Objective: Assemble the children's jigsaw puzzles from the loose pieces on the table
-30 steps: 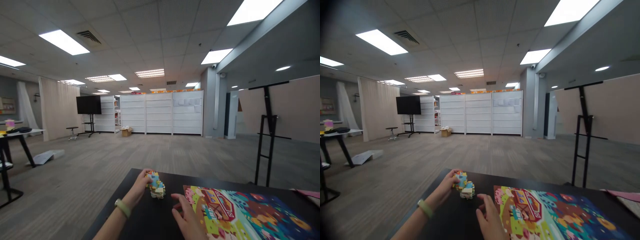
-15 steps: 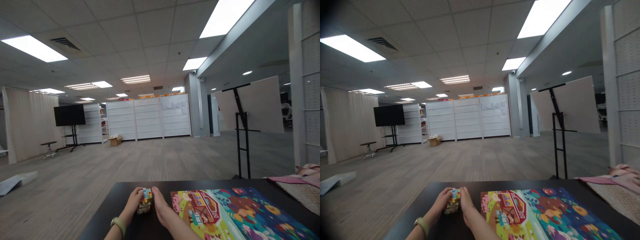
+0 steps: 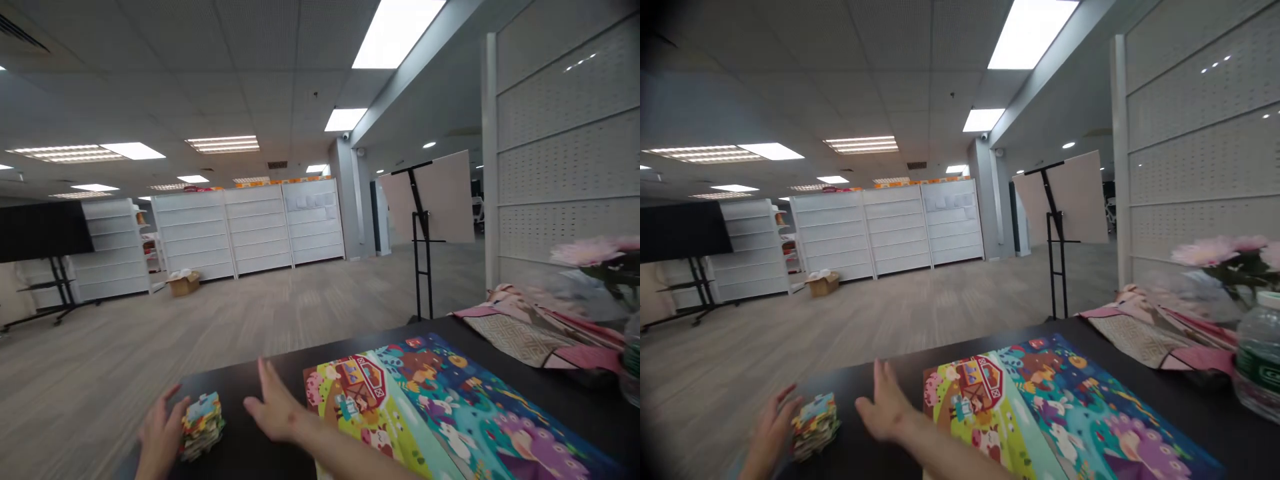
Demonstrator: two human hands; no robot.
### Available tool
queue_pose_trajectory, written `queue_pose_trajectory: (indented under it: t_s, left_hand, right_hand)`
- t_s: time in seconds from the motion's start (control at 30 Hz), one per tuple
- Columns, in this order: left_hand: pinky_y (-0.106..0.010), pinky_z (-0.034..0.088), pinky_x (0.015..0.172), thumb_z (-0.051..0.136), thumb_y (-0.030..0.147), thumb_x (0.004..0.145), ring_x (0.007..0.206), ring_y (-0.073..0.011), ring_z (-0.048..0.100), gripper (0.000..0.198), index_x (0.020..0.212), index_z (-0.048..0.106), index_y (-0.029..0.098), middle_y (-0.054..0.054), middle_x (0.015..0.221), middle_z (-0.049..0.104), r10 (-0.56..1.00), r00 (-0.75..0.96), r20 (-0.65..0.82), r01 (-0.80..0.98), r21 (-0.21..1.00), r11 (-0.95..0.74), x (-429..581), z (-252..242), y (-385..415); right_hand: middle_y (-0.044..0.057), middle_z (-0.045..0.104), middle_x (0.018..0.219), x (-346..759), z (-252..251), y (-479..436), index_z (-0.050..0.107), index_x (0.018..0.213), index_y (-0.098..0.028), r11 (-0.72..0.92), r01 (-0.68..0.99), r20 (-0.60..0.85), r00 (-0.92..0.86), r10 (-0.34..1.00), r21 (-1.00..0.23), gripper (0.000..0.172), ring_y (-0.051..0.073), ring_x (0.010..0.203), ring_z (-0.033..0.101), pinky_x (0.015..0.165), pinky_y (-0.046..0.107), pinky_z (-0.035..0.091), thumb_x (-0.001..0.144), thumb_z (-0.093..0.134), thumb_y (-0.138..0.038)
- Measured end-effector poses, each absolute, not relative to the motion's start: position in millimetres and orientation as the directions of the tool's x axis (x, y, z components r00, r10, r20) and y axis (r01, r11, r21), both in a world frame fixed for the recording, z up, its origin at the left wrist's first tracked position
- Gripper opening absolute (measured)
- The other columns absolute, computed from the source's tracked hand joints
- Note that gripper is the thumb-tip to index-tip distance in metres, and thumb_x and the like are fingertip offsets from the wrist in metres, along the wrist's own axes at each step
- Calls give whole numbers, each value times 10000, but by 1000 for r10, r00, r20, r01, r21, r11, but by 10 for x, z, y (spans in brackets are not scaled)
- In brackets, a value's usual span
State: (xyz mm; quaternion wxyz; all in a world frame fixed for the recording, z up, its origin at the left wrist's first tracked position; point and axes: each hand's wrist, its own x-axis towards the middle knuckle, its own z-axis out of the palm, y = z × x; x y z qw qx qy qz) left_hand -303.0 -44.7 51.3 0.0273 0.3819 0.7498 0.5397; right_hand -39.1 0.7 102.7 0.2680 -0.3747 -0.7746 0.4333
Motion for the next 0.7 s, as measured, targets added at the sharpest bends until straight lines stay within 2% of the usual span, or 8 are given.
queue_pose_trajectory:
  t_s: [0.07,0.17,0.27,0.33,0.4,0.5,0.57,0.7]
  left_hand:
    - [-605,226,1182,445,535,863,1411,-373,402,515,1257,544,219,-147,1443,504,529,-614,586,692,722,2,-2708,607,-545]
    - [-543,263,1182,494,410,918,1403,-325,406,353,1235,543,262,-124,1465,478,573,-272,773,817,500,-287,-1927,742,-599]
    - [-483,336,1145,501,342,926,1417,-305,390,397,1309,591,289,-99,1499,492,819,109,564,783,459,-421,-1209,779,-427]
    - [-511,306,1155,511,364,926,1462,-329,334,507,1419,549,250,-114,1570,428,917,173,360,801,490,-344,-991,710,-229]
    - [-538,241,1178,536,389,916,1490,-354,288,620,1502,478,195,-143,1604,379,954,167,250,827,491,-273,-994,589,-55]
    - [-521,222,1181,552,406,918,1451,-360,368,634,1507,486,181,-154,1554,460,961,166,219,841,477,-254,-1185,434,46]
    - [-491,274,1150,543,405,931,1388,-348,447,576,1475,530,217,-128,1492,541,960,174,220,847,463,-260,-1274,406,27]
    - [-457,383,1018,558,372,926,1197,-333,557,491,1406,595,274,-93,1309,653,949,187,252,866,415,-281,-1238,477,-5]
  right_hand:
    - [80,253,1673,495,1009,165,474,1507,-234,415,403,116,-589,800,-816,775,271,1557,155,1265,407,135,788,753,-303]
    - [168,313,1635,1577,906,248,535,1466,-166,413,549,81,-528,845,-727,751,388,1543,132,1248,567,58,782,747,-395]
    - [181,339,1618,1922,656,162,525,1474,-194,434,678,46,-510,859,-593,766,415,1524,199,1228,619,119,803,717,-509]
    - [172,351,1614,1793,450,96,515,1483,-235,504,724,87,-531,843,-471,814,435,1510,243,1200,636,217,775,747,-564]
    - [182,473,1547,1557,319,80,606,1411,-260,558,737,93,-570,816,-381,760,480,1438,382,1106,642,384,735,799,-547]
    - [131,652,1394,1318,382,191,661,1340,-307,629,701,161,-615,771,-336,516,399,1245,600,1012,545,492,843,708,-438]
    - [115,659,1362,1302,517,340,643,1359,-294,629,705,234,-584,777,-329,445,341,1221,597,1044,508,458,932,585,-406]
    - [127,659,1304,1376,608,609,676,1309,-239,588,716,210,-552,807,-377,438,322,1207,569,1031,465,444,912,597,-406]
